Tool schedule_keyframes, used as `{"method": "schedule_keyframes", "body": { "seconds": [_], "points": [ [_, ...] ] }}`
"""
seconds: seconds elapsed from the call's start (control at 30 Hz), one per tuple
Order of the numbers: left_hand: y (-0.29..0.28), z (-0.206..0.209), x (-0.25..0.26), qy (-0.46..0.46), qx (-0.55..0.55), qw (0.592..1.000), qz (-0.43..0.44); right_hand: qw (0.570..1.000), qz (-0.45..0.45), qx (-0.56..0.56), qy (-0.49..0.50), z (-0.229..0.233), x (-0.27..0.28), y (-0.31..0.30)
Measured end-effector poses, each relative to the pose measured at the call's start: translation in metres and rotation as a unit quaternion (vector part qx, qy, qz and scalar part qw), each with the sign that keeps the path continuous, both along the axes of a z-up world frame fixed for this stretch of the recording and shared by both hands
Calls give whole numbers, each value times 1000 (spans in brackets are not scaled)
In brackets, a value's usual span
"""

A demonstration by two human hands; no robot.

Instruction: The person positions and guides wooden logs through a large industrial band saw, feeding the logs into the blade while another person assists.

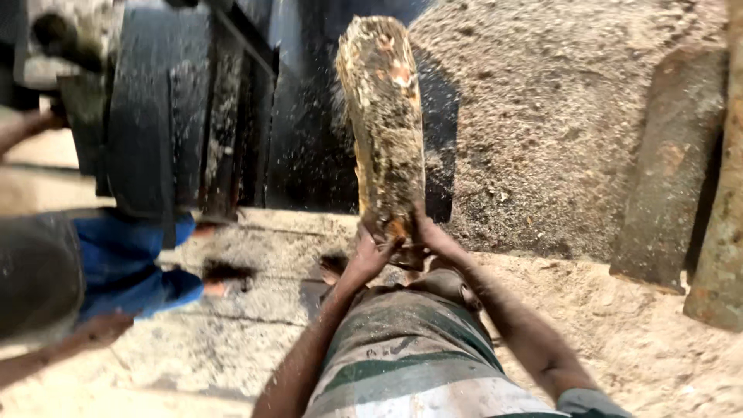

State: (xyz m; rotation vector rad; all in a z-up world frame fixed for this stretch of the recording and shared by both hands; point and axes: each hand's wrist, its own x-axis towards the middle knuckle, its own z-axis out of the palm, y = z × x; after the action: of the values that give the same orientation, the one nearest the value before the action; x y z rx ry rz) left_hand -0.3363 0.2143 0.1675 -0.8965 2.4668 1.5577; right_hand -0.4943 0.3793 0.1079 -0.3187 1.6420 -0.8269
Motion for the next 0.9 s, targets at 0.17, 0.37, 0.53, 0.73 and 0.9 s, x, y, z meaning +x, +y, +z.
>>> {"method": "schedule_keyframes", "body": {
  "seconds": [0.17, 0.37, 0.53, 0.73, 0.9],
  "points": [
    [-28, -36, 25, -116, 189, 969, 109, 994, 96, -7, 44, 17, 32, -31],
    [-55, -110, 70, -103, 185, 958, 194, 986, -130, 26, -98, 9, 10, -38],
    [-67, -91, 85, 3, 204, 956, 212, 997, -70, -40, 22, -80, 56, -46],
    [-77, -24, 63, 20, 267, 962, 61, 983, -146, -29, 103, -80, 67, -80],
    [-109, -47, 86, -12, 316, 947, 55, 957, -285, -27, 51, -36, 99, -96]
  ]
}}
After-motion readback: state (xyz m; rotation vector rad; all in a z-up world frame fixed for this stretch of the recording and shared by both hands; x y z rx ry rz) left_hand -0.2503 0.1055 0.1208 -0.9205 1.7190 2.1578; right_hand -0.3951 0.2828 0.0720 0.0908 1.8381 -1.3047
